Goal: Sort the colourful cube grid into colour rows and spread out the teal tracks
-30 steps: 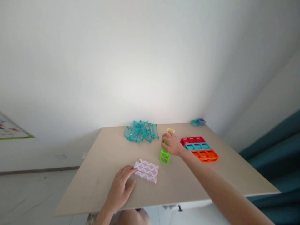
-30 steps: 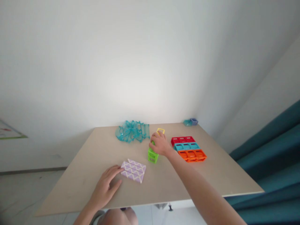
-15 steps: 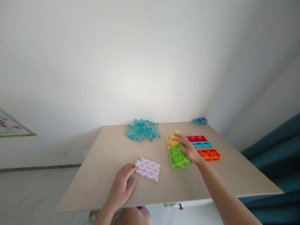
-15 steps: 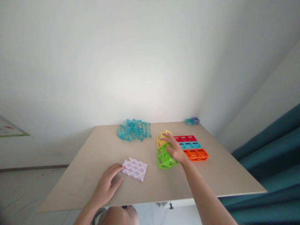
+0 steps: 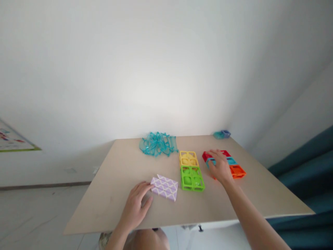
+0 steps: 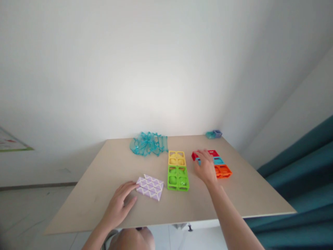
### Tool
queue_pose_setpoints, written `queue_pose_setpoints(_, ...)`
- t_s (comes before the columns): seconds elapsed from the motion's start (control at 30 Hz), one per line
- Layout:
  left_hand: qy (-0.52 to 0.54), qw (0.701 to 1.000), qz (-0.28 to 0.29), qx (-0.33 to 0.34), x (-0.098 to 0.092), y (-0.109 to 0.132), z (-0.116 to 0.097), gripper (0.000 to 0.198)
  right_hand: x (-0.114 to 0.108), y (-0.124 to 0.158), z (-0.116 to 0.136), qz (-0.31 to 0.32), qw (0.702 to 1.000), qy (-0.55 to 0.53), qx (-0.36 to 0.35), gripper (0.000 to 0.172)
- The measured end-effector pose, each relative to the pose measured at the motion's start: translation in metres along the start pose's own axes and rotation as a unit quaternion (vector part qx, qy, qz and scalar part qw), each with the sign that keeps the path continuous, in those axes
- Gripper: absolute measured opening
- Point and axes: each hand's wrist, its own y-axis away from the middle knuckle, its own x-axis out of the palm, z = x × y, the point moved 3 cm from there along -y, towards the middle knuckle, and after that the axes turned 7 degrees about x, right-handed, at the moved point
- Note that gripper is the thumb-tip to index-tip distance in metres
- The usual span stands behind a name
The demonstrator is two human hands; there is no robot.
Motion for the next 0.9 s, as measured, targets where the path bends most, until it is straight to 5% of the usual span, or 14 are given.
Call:
queue_pose_setpoints(0.13, 0.004, 1.000, 0.001, 0.002, 0.000, -0.001, -0.001, 0.037, -0.002, 0.000, -0.020, -0.032, 0.985, 0.120, 0.121, 0.068)
queue_pose_setpoints(0.37, 0.008, 1.000, 0.011, 0.002, 0.000, 0.000, 0.000, 0.036, 0.031, 0.020, 0.026, 0.030, 0.985, 0.162, 0.052, 0.081)
queue_pose_setpoints(0.53, 0.006, 1.000, 0.012, -0.001, 0.000, 0.001, -0.001, 0.037, 0.041, 0.016, 0.056, 0.065, 0.979, 0.180, 0.068, 0.092)
queue_pose_setpoints(0.77, 0.011, 1.000, 0.010, 0.000, 0.001, 0.001, -0.001, 0.038, 0.039, 0.016, 0.056, 0.080, 0.975, 0.206, 0.001, 0.052)
queue_pose_setpoints(0.9, 0.014, 1.000, -0.004, -0.015, 0.002, 0.002, 0.000, 0.034, 0.034, 0.020, 0.044, 0.107, 0.973, 0.192, -0.063, 0.049)
